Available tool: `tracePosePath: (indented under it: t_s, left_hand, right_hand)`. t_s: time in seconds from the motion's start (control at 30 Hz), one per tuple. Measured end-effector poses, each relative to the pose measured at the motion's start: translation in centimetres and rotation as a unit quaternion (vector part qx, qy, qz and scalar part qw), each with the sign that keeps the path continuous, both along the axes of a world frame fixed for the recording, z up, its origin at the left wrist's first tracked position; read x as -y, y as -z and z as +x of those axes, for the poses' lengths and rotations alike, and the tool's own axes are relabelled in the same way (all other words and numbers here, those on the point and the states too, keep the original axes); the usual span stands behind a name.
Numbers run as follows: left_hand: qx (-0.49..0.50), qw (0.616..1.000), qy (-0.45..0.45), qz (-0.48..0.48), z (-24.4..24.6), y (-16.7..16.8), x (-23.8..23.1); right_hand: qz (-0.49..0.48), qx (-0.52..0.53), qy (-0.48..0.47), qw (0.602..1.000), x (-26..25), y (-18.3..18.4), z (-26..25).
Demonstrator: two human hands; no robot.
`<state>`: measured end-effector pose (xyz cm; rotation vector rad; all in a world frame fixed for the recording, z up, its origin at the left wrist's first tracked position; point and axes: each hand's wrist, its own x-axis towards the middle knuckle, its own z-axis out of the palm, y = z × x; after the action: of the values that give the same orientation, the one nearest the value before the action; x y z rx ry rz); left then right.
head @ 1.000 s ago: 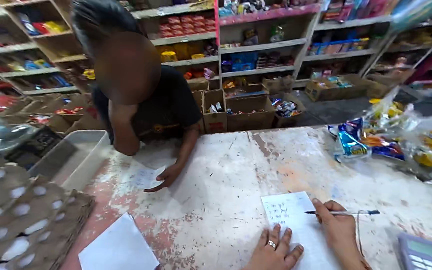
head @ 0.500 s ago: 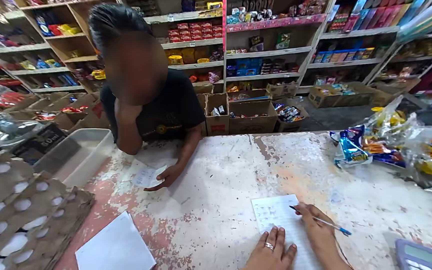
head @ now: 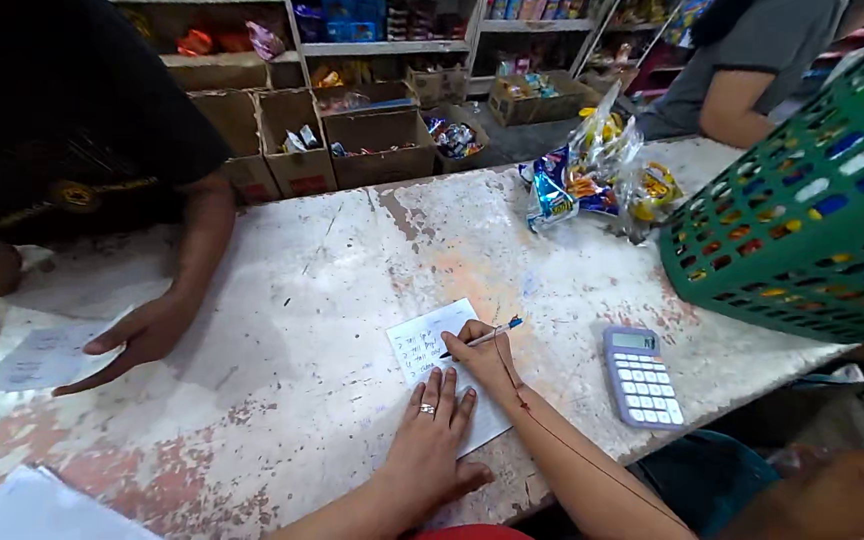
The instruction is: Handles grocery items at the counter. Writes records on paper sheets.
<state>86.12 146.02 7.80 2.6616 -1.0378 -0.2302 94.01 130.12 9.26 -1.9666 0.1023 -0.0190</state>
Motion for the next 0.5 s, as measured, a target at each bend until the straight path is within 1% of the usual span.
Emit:
tracePosePath:
  t_s: [0.07,0.17,0.3,0.4,0.5]
  left_hand:
    - [0.013,1.0,0.0,-0.001,-0.02,0.17,-0.04]
    - [0.005,1.0,0.003,0.009,-0.01,-0.03,-0.14]
    - [0.0,1.0,0.005,0.018,0.05,-0.16,-0.22]
    - [-0.014,1.0,0.007,0.021,0.06,-0.38,-0.2]
    - [-0.011,1.0,0.006,0.025,0.08,-0.36,-0.18]
  right_hand:
    - [-0.016,-0.001,-0.006,1.0,-0.19,0.18,-0.03]
    - [-0.045,0.002,-0.006,0.999,-0.26,0.54,0.01]
    - [-0.045,-0.001,0.008,0.999,-0.28,0.31,0.22]
    - [-0.074,-0.009,-0.008,0.997,-0.28,0.22,0.11]
    - [-0.077,-0.022,-0.009,0.997,-0.23,-0.17,0.16]
